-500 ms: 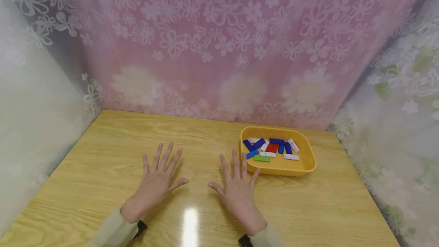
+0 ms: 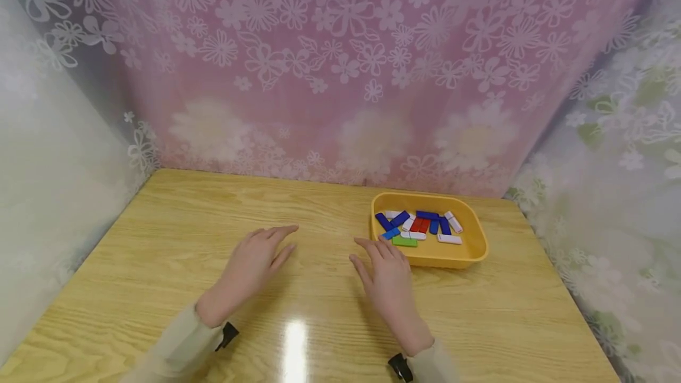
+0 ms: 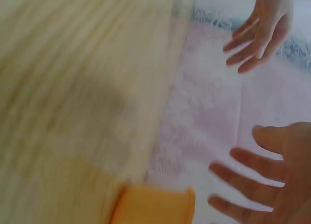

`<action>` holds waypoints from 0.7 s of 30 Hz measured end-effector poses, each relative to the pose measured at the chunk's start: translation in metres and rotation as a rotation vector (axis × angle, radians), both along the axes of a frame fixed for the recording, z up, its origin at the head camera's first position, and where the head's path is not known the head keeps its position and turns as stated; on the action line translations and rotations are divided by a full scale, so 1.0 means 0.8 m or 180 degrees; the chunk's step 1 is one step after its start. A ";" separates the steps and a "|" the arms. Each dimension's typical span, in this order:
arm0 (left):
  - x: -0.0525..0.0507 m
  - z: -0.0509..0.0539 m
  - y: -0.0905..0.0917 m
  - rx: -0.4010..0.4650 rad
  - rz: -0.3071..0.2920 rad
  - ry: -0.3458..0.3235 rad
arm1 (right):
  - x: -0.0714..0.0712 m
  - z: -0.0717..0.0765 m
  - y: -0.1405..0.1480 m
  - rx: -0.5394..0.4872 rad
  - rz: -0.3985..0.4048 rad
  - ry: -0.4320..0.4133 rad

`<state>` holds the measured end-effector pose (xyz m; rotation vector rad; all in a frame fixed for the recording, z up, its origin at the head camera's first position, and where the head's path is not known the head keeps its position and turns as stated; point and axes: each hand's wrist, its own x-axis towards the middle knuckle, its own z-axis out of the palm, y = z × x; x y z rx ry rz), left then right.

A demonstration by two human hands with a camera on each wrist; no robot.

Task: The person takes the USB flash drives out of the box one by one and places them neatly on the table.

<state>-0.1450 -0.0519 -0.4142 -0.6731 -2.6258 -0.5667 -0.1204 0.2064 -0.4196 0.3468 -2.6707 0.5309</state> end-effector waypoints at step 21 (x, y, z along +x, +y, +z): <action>-0.045 0.024 0.114 0.0216 -0.0205 -0.0203 | -0.039 0.022 0.194 -0.0033 -0.1163 0.0212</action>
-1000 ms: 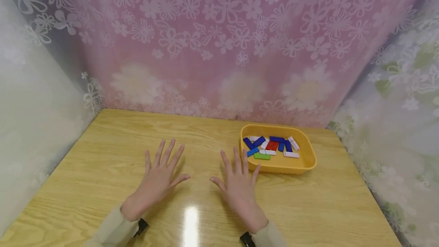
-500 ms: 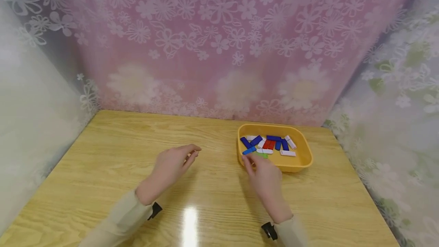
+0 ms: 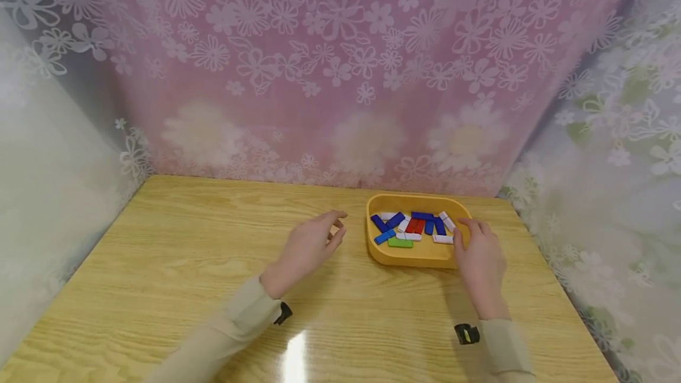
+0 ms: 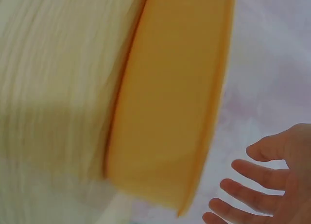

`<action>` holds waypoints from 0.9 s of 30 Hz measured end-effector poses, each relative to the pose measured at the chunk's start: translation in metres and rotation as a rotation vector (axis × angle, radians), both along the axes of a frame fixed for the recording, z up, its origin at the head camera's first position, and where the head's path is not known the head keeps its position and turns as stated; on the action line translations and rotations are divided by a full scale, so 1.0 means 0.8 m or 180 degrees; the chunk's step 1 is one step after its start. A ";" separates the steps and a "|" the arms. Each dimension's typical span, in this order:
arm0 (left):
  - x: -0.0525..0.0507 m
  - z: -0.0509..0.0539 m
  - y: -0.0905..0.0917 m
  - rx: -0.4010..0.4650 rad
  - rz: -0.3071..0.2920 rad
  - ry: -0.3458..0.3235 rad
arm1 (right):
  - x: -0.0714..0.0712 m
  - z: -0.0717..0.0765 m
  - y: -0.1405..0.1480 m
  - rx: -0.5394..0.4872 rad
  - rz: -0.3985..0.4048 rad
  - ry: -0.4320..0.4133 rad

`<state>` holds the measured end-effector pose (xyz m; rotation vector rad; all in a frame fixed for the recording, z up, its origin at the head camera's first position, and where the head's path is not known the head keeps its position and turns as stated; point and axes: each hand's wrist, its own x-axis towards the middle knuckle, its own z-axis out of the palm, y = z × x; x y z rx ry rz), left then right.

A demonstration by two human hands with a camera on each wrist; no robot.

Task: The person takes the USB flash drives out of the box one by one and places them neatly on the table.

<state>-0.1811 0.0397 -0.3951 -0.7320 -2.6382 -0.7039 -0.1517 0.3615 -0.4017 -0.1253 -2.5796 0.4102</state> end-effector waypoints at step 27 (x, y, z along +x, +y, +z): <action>-0.031 -0.052 0.085 -0.0283 -0.0311 -0.0926 | -0.019 -0.040 0.050 -0.0270 -0.0440 -0.0810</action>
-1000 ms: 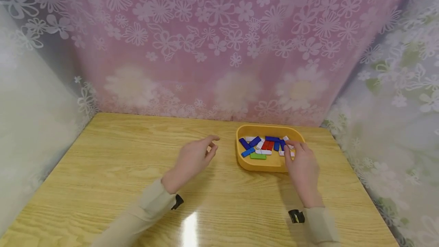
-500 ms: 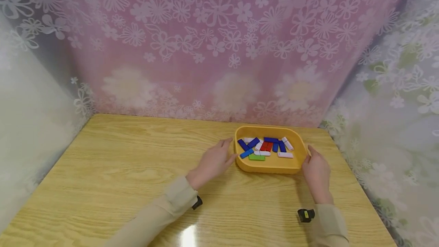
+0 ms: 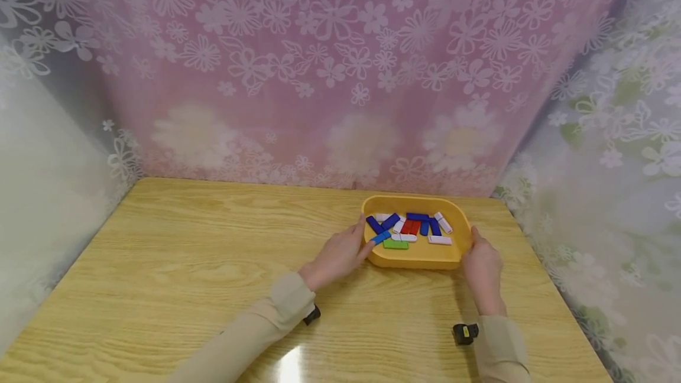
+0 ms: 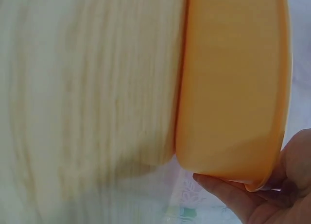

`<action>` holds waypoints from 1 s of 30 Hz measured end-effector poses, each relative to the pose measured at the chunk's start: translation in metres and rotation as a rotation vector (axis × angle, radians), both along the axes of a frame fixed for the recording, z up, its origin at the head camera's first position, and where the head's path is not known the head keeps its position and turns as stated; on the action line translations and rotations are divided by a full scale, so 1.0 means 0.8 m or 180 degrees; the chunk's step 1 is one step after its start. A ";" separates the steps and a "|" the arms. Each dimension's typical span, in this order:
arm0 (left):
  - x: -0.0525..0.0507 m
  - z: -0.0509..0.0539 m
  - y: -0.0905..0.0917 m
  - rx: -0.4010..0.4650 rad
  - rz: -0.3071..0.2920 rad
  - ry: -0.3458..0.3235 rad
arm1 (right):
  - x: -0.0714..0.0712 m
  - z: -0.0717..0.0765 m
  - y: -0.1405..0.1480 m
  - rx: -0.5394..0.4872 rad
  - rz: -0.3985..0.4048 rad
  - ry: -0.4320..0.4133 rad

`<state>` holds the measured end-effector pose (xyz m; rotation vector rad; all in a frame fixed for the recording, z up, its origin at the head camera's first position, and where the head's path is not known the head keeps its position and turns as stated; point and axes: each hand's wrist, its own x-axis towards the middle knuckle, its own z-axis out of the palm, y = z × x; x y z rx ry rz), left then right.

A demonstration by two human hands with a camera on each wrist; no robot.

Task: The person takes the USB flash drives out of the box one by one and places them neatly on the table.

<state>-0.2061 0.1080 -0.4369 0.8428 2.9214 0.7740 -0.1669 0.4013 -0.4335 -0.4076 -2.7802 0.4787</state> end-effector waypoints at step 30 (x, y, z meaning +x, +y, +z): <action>0.004 0.006 -0.011 0.0133 0.0186 -0.0162 | 0.003 0.001 -0.016 -0.0044 0.0155 -0.0060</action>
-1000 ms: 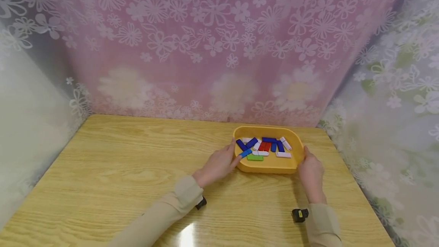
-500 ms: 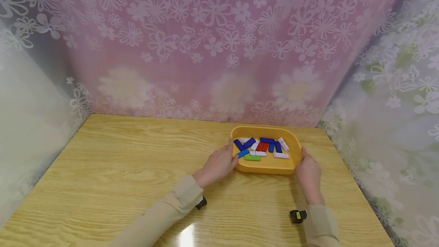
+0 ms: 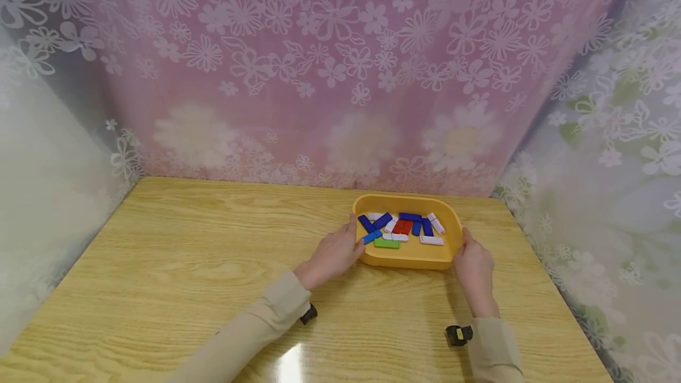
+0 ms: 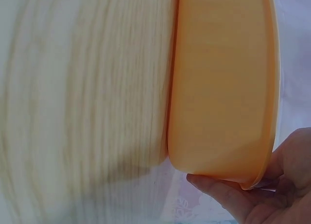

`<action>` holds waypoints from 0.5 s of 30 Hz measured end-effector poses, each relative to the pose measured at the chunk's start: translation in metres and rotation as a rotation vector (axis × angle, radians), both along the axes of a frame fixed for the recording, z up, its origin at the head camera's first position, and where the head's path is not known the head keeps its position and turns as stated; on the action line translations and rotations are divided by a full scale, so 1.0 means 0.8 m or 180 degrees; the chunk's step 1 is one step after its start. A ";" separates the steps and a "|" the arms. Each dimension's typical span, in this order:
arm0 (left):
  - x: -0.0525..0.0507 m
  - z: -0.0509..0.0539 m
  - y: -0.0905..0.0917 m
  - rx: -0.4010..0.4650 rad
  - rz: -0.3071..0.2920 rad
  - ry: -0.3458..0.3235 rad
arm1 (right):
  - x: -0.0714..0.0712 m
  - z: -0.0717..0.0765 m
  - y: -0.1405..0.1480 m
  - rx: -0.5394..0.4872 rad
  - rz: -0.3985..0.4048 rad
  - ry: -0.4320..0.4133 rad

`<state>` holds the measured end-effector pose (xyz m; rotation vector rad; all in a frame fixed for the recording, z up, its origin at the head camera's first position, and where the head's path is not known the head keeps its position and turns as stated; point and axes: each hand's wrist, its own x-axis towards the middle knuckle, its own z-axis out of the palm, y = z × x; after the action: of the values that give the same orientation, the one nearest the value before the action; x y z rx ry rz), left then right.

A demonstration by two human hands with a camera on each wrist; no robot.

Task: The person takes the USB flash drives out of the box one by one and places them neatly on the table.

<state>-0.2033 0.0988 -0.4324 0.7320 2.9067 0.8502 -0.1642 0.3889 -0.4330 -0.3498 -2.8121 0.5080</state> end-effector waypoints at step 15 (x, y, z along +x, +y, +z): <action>-0.001 0.003 -0.018 -0.0030 0.0078 -0.0078 | -0.003 0.000 -0.019 -0.0022 0.0047 0.0040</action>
<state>-0.2044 0.0842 -0.4298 0.6819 2.9019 0.8412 -0.1662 0.3735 -0.4331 -0.3264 -2.8035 0.5216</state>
